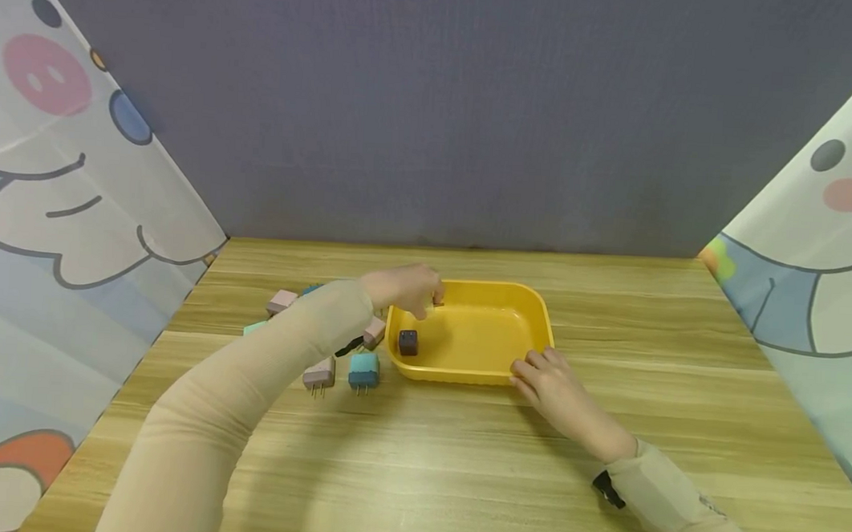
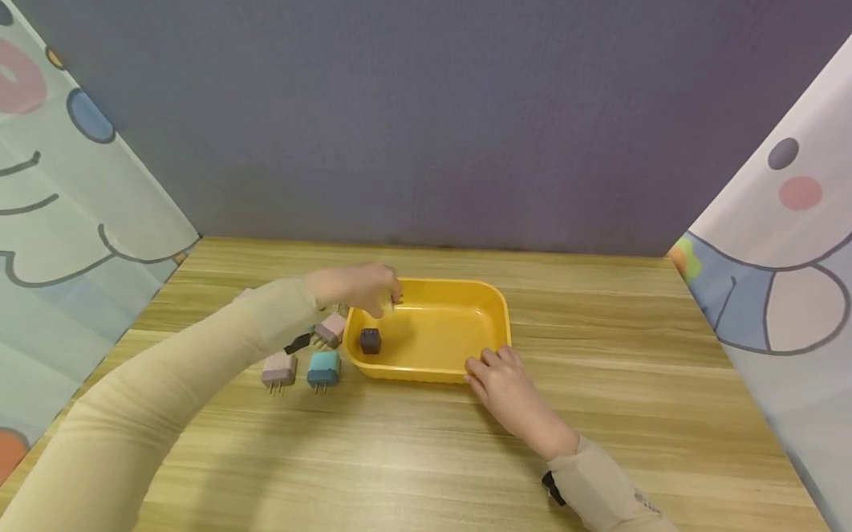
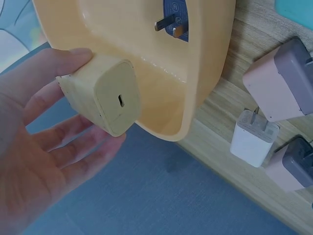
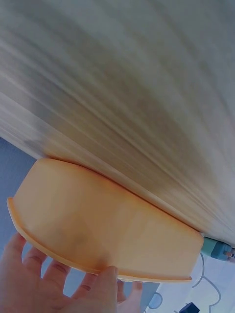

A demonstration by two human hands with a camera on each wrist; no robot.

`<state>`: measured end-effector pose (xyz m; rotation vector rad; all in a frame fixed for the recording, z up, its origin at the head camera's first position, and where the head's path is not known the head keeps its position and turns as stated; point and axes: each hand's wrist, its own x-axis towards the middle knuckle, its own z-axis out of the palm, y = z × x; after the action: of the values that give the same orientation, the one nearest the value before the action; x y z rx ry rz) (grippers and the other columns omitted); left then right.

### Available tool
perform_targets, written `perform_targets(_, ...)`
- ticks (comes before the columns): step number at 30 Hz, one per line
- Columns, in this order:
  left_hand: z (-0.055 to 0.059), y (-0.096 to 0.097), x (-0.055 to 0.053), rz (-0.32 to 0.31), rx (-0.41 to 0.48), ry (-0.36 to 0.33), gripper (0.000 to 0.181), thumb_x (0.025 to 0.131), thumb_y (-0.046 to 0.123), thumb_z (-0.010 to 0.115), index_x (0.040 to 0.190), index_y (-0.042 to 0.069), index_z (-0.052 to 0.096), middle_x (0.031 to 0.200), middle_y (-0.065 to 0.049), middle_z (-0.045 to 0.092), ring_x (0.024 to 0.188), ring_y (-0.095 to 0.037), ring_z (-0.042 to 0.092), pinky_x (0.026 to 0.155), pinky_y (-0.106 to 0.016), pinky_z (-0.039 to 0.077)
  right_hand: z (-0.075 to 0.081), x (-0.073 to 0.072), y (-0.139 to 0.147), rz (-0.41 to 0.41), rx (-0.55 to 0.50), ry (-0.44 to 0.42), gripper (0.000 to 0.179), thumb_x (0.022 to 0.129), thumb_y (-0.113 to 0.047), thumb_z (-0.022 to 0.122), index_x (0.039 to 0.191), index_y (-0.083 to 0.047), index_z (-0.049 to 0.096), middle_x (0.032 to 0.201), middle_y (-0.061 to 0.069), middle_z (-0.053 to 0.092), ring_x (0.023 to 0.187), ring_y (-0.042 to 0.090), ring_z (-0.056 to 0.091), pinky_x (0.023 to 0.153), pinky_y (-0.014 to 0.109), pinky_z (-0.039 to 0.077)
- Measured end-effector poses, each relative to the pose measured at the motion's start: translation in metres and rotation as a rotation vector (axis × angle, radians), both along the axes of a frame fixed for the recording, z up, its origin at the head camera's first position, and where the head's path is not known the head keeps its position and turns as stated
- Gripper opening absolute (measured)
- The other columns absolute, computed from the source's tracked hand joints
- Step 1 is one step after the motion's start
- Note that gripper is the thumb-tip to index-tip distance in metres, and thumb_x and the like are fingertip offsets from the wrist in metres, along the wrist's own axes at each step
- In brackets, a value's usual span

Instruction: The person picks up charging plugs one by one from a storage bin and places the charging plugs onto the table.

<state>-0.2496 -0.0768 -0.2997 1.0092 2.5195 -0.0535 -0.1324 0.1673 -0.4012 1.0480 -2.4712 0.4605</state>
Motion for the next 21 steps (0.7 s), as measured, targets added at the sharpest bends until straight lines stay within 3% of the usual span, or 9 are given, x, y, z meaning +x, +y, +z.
perform_targets(12, 0.004, -0.012, 0.009, 0.050, 0.031, -0.011, 0.034, 0.076, 0.007, 0.068, 0.109, 0.004, 0.061, 0.113, -0.007, 0.057, 0.104, -0.022, 0.051, 0.086, -0.029, 0.044, 0.000, 0.000, 0.000, -0.005, 0.007, 0.003, 0.014, 0.074, -0.007, 0.068, 0.082, -0.008, 0.057, 0.070, -0.003, 0.044, 0.065, 0.013, 0.033, 0.062, 0.031, 0.034)
perform_targets(21, 0.008, -0.023, 0.013, 0.016, 0.077, 0.011, 0.031, 0.072, 0.002, 0.066, 0.103, 0.002, 0.062, 0.108, -0.010, 0.060, 0.099, -0.024, 0.053, 0.081, -0.029, 0.046, -0.001, -0.001, 0.000, -0.010, 0.007, 0.001, 0.016, 0.071, -0.005, 0.069, 0.082, -0.008, 0.058, 0.071, -0.002, 0.045, 0.065, 0.013, 0.035, 0.063, 0.033, 0.035)
